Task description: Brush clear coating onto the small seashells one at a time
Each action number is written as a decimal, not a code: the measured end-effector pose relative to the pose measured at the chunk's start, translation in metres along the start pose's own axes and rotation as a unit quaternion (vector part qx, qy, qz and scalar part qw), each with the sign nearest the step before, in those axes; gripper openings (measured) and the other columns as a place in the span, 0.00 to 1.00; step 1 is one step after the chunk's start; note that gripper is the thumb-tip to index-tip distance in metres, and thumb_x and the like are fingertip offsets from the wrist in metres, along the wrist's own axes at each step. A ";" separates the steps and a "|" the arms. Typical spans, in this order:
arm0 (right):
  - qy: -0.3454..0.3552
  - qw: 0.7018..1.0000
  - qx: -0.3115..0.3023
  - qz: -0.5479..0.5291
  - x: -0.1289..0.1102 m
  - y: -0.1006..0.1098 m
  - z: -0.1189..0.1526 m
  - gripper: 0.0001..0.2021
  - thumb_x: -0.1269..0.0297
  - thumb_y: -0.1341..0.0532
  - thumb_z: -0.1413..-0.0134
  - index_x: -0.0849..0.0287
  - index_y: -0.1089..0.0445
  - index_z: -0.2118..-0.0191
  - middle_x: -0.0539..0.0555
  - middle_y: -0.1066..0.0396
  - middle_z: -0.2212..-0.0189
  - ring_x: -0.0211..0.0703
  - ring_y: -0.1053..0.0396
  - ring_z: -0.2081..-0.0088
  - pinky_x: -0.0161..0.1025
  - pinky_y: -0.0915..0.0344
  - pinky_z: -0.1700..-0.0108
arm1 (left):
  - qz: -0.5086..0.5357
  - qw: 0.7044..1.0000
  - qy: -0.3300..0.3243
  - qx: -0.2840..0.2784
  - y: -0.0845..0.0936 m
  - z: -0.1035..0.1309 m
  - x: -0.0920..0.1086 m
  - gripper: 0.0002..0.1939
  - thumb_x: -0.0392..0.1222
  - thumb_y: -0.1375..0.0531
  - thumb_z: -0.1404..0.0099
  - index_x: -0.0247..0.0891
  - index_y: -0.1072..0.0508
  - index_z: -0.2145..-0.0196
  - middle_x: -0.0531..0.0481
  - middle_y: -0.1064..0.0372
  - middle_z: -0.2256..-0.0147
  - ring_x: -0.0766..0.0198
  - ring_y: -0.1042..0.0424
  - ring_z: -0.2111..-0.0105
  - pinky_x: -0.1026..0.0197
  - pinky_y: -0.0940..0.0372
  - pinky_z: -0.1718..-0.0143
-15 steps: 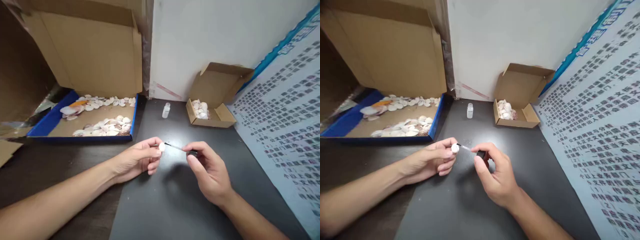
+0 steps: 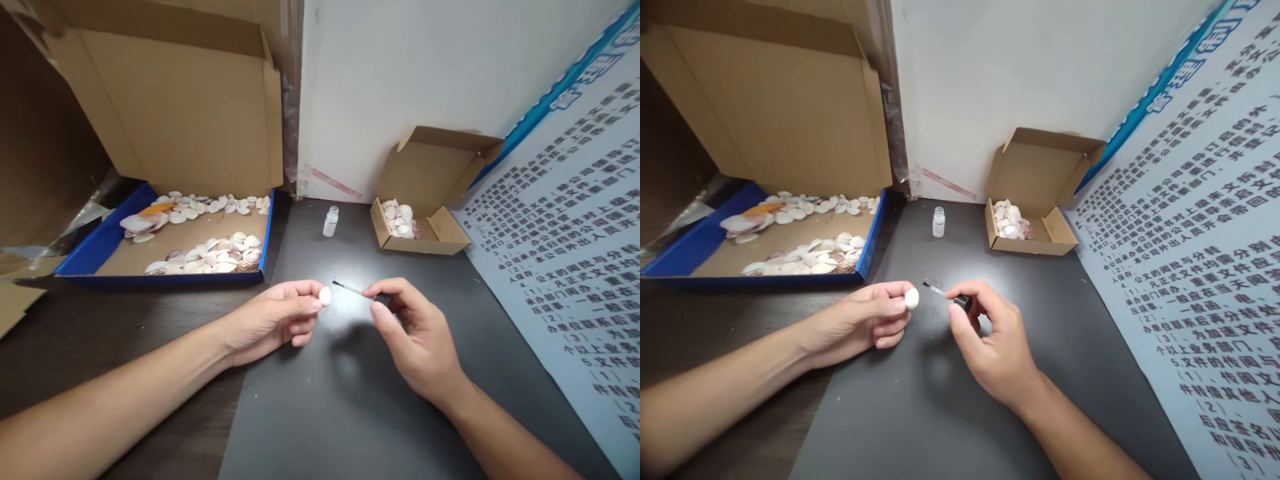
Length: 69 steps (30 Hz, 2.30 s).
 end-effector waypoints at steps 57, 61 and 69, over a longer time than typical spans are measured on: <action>0.025 0.998 -0.057 -0.033 -0.008 -0.003 0.003 0.05 0.68 0.43 0.41 0.56 0.31 0.61 0.45 0.34 0.78 0.36 0.37 0.78 0.33 0.37 0.74 | -0.043 0.998 -0.034 0.026 -0.001 0.000 0.002 0.07 0.42 0.35 0.38 0.37 0.29 0.66 0.60 0.49 0.78 0.73 0.55 0.79 0.67 0.52 0.78; 0.020 0.998 -0.055 -0.019 -0.009 -0.003 0.002 0.05 0.68 0.44 0.40 0.56 0.31 0.61 0.46 0.34 0.78 0.36 0.37 0.78 0.33 0.37 0.74 | -0.037 0.998 -0.032 0.038 -0.001 0.000 0.002 0.09 0.42 0.33 0.40 0.36 0.30 0.69 0.60 0.48 0.79 0.73 0.55 0.80 0.67 0.52 0.78; -0.003 0.999 -0.038 0.016 -0.006 -0.005 0.000 0.05 0.67 0.44 0.40 0.56 0.31 0.62 0.47 0.32 0.77 0.37 0.36 0.77 0.33 0.36 0.74 | -0.032 0.998 -0.031 0.041 0.000 0.001 0.003 0.10 0.41 0.33 0.41 0.36 0.30 0.71 0.59 0.46 0.78 0.74 0.53 0.79 0.67 0.51 0.77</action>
Point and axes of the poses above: each hand's wrist, its own z-axis away from the middle knuckle, its own y-axis out of the back of the hand, x = y × z, the point moved 3 cm from there along -z, towards the middle knuckle
